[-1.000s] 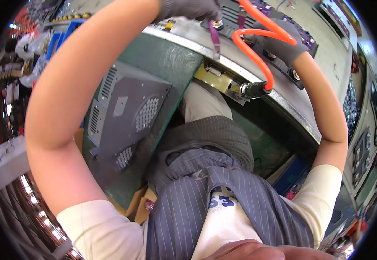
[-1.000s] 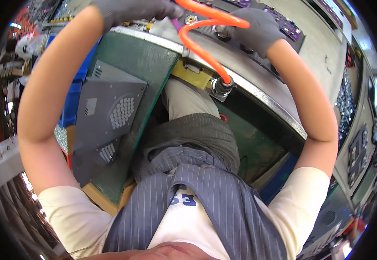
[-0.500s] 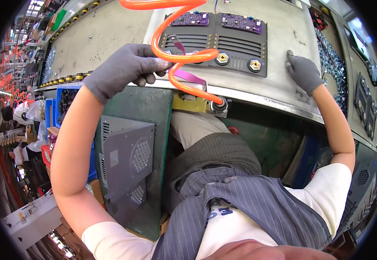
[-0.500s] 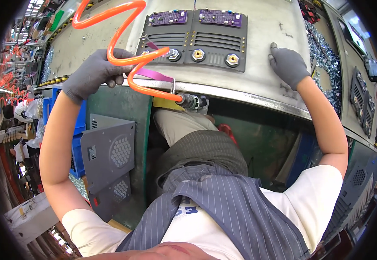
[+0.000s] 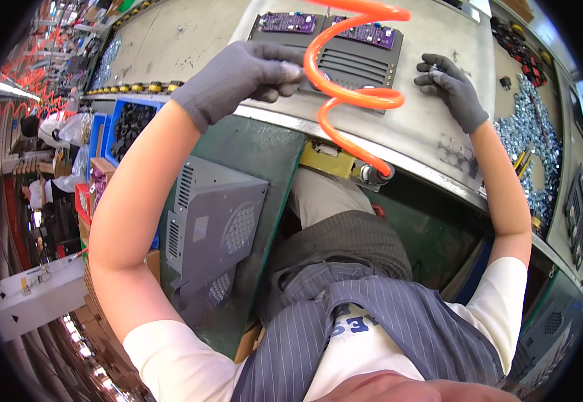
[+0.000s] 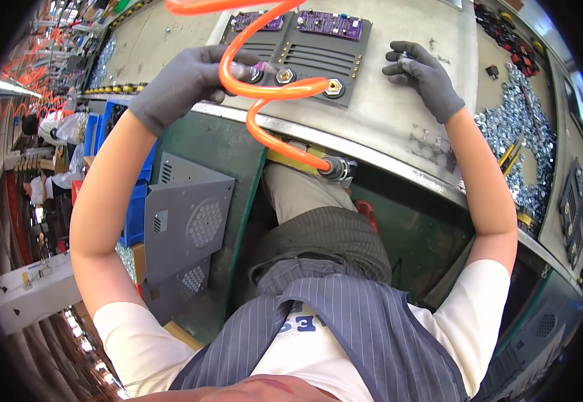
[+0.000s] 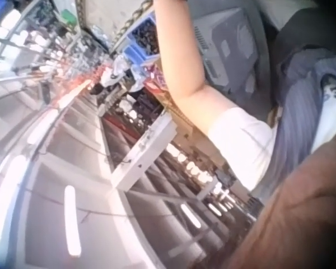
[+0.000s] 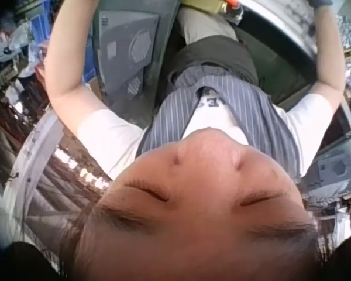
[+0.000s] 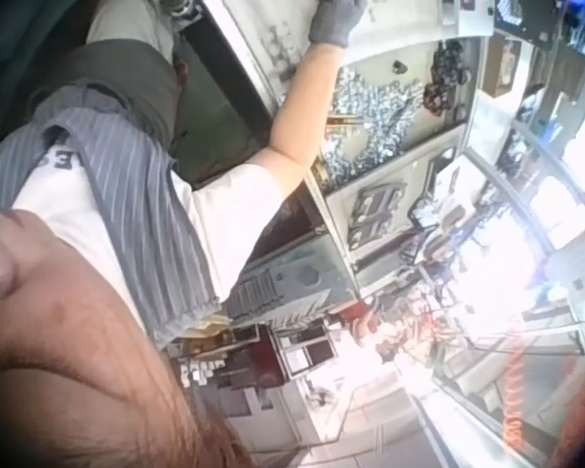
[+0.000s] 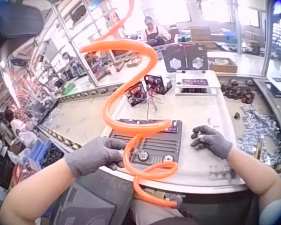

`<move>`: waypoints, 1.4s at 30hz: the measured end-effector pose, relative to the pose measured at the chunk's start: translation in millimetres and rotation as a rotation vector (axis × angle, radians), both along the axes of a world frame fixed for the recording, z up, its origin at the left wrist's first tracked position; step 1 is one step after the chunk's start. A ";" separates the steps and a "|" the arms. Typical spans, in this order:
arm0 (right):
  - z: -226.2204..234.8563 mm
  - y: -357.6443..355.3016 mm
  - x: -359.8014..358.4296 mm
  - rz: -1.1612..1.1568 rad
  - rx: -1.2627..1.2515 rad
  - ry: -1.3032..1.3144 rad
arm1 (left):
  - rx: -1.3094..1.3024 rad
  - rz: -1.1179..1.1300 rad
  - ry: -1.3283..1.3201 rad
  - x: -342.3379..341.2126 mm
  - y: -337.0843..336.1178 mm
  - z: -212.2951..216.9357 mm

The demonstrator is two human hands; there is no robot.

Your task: Assembling a metal electronic housing using a power screwdriver to secure components and panels.

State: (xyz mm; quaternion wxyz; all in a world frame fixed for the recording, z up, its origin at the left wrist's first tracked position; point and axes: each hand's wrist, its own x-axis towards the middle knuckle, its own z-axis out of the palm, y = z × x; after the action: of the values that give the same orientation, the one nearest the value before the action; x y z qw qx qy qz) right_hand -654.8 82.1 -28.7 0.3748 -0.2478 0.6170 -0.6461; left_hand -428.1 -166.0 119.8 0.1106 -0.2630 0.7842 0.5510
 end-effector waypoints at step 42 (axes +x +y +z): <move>35.0 -134.2 31.5 0.805 0.073 1.267 | -1.170 -0.621 -0.718 -61.2 25.8 2.8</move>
State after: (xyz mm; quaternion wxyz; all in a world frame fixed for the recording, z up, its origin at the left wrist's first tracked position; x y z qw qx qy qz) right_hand -623.3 -52.1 6.3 0.1631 -0.7662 0.5974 -0.1719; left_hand -489.3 -140.2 122.7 0.3519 -0.2092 0.9029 -0.1313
